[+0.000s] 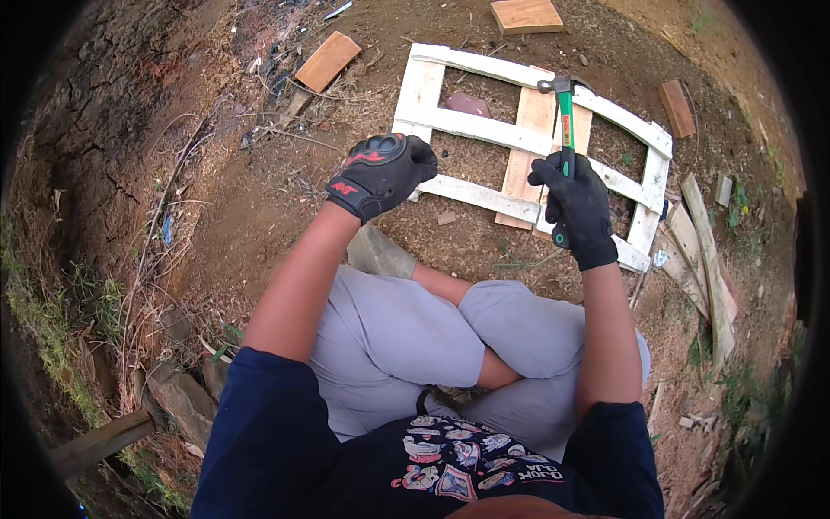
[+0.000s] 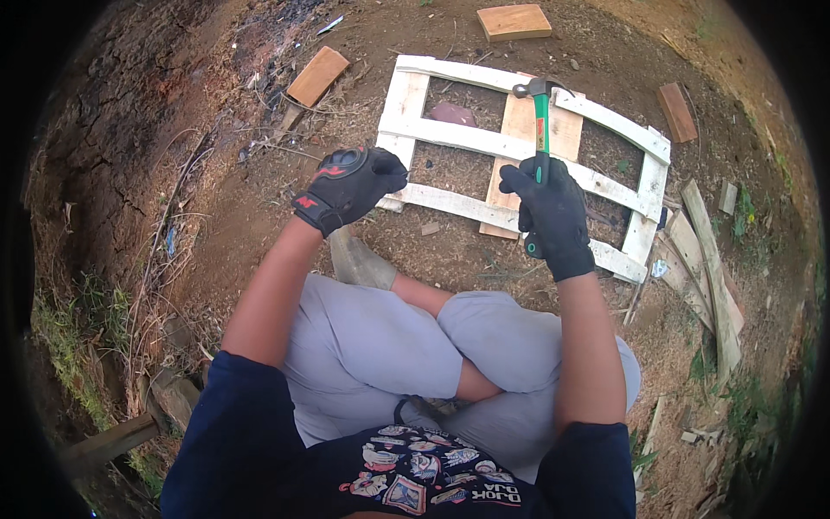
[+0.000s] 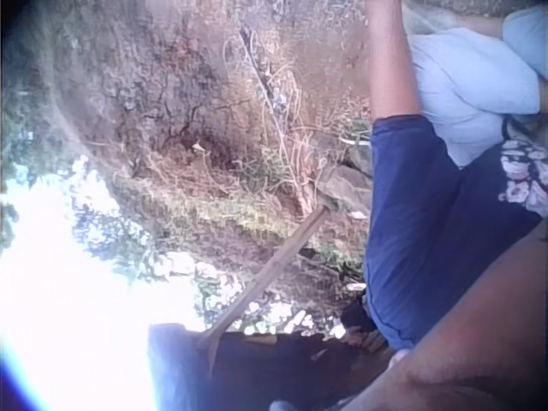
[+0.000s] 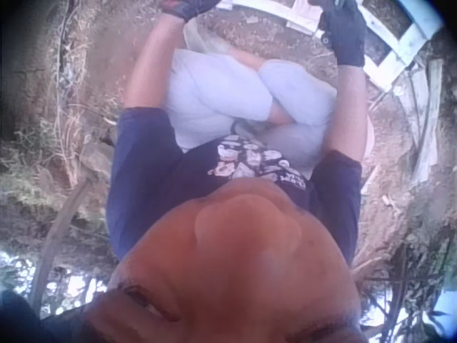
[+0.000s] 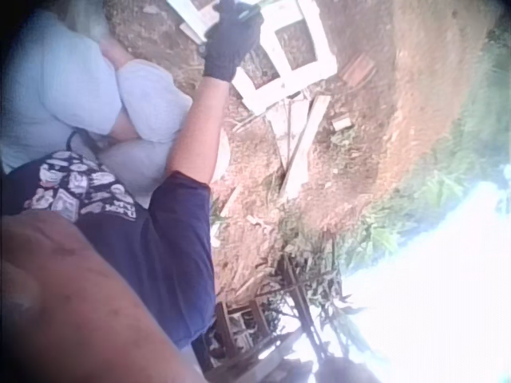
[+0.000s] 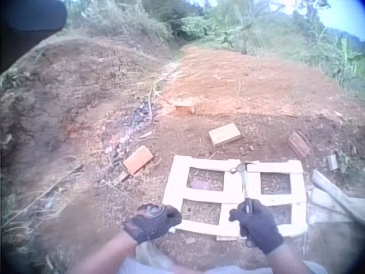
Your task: The person sits on the ground and uses a hammer to drive nails into a white wooden frame structure. They position wooden planks and secure them to the frame, occasionally picking up additional nails from the ground to continue the assembly.
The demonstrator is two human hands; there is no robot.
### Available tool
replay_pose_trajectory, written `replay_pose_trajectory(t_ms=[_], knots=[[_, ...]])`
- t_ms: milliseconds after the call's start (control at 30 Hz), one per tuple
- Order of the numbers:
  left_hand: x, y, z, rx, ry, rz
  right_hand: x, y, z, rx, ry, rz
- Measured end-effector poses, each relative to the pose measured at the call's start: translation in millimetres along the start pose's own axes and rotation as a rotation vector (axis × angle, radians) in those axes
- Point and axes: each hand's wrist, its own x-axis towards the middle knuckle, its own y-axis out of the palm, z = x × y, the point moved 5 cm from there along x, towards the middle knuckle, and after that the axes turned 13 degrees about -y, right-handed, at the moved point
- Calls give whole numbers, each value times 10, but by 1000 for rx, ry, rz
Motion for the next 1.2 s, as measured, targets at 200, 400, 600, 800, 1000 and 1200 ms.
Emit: replay_pose_trajectory(t_ms=[200,400,600,800,1000,1200], knots=[[-353,580,-730,35,275,-55,-187,202,14,-159,141,299],[-189,799,-811,131,418,-217,-263,246,-229,-148,199,312],[-46,683,-880,-113,367,-4,-144,47,-441,188,181,207],[63,610,-791,-313,202,26,-92,-43,-425,423,246,103],[31,752,-1037,-905,82,252,-156,-66,-544,637,303,96],[0,832,-1019,-1018,59,194,-165,-72,-574,747,309,122]])
